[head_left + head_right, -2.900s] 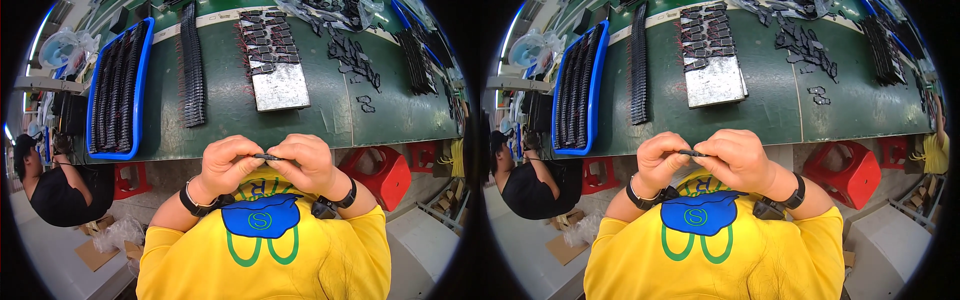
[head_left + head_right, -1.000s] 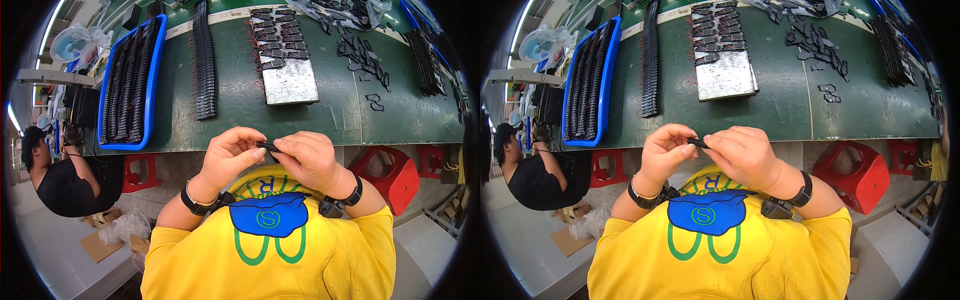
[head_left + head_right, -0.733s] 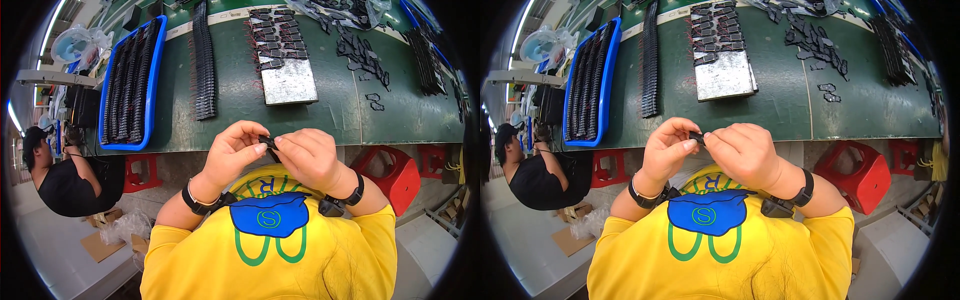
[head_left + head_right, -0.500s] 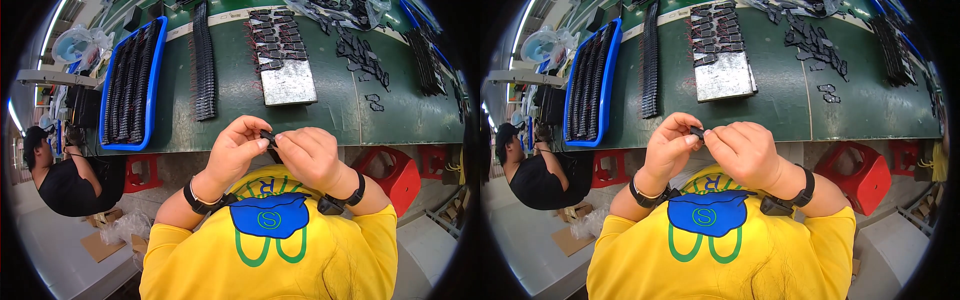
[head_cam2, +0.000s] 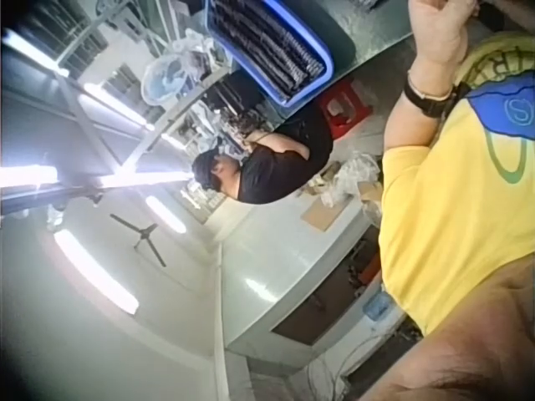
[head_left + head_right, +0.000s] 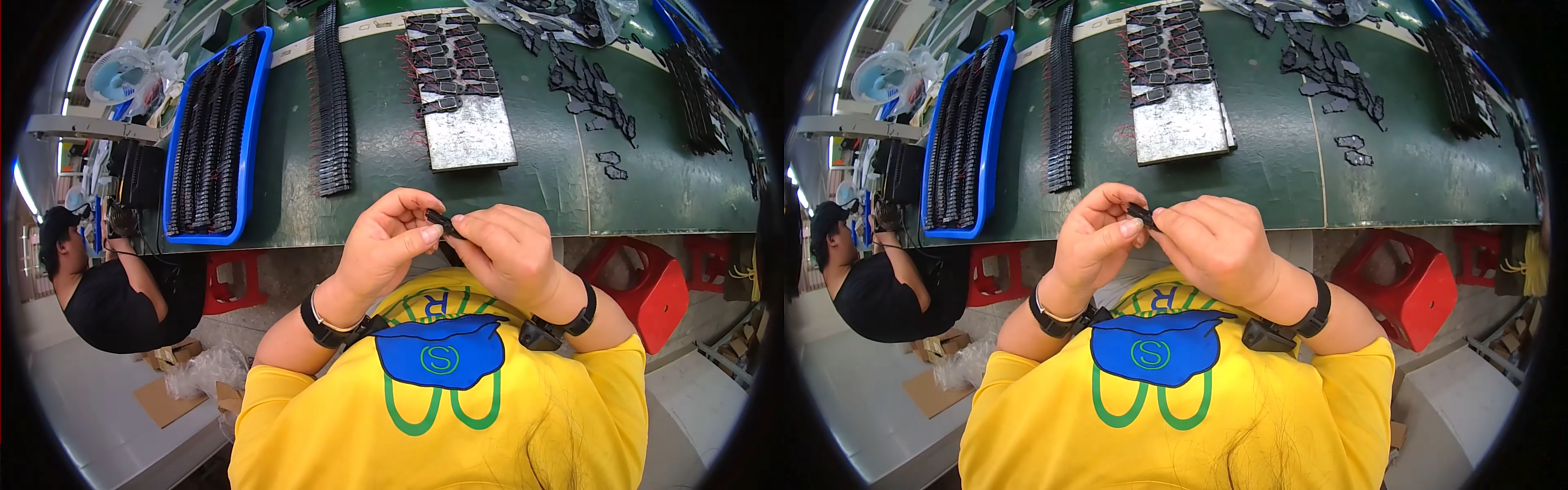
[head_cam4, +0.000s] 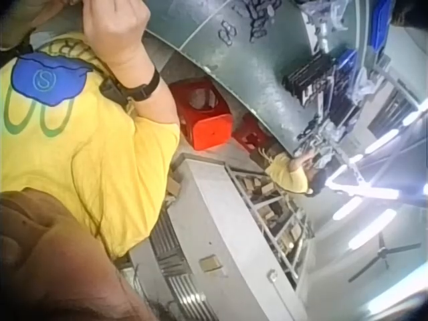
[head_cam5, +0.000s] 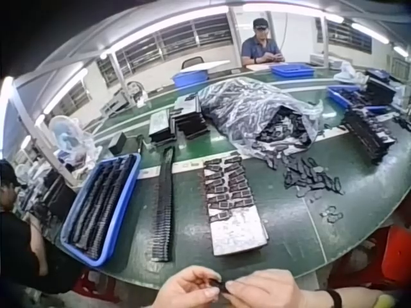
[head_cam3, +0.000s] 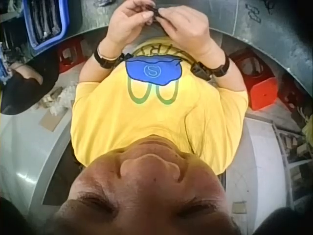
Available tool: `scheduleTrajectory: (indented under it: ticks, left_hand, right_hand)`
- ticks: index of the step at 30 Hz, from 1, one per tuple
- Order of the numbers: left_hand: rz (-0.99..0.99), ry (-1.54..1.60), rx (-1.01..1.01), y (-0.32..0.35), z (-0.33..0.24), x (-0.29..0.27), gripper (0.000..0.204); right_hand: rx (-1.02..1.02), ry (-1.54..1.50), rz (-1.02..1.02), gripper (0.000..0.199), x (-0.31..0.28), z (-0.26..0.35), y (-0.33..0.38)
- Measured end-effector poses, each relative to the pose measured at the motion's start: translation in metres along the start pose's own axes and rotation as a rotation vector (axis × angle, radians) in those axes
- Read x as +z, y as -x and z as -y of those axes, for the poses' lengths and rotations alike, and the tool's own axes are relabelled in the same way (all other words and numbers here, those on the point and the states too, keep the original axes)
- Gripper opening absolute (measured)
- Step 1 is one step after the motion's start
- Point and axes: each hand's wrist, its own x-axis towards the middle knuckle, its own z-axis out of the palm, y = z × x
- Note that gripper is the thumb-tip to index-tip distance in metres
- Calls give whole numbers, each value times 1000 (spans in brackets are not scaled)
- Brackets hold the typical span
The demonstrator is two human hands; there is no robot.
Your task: The person picks up a speaker and a foam gasket by hand, aligns the gasket onto the speaker, and presses them together. The person then places the assembled unit onto a metal tray and repeats the process.
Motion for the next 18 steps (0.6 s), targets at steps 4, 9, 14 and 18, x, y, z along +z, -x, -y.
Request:
scheduleTrajectory:
  ticks: [4,9,14,18]
  left_hand:
    - [0,0,4,0,0,0,29]
    - [-1,-13,2,0,-1,0,30]
    - [4,-5,7,-1,-1,0,30]
    - [-20,4,10,-1,0,2,30]
  right_hand:
    - [-6,6,-2,23,0,0,1]
    - [-19,26,4,24,-1,0,1]
    - [-71,76,-11,24,2,-1,2]
    - [-162,177,8,26,3,-3,3]
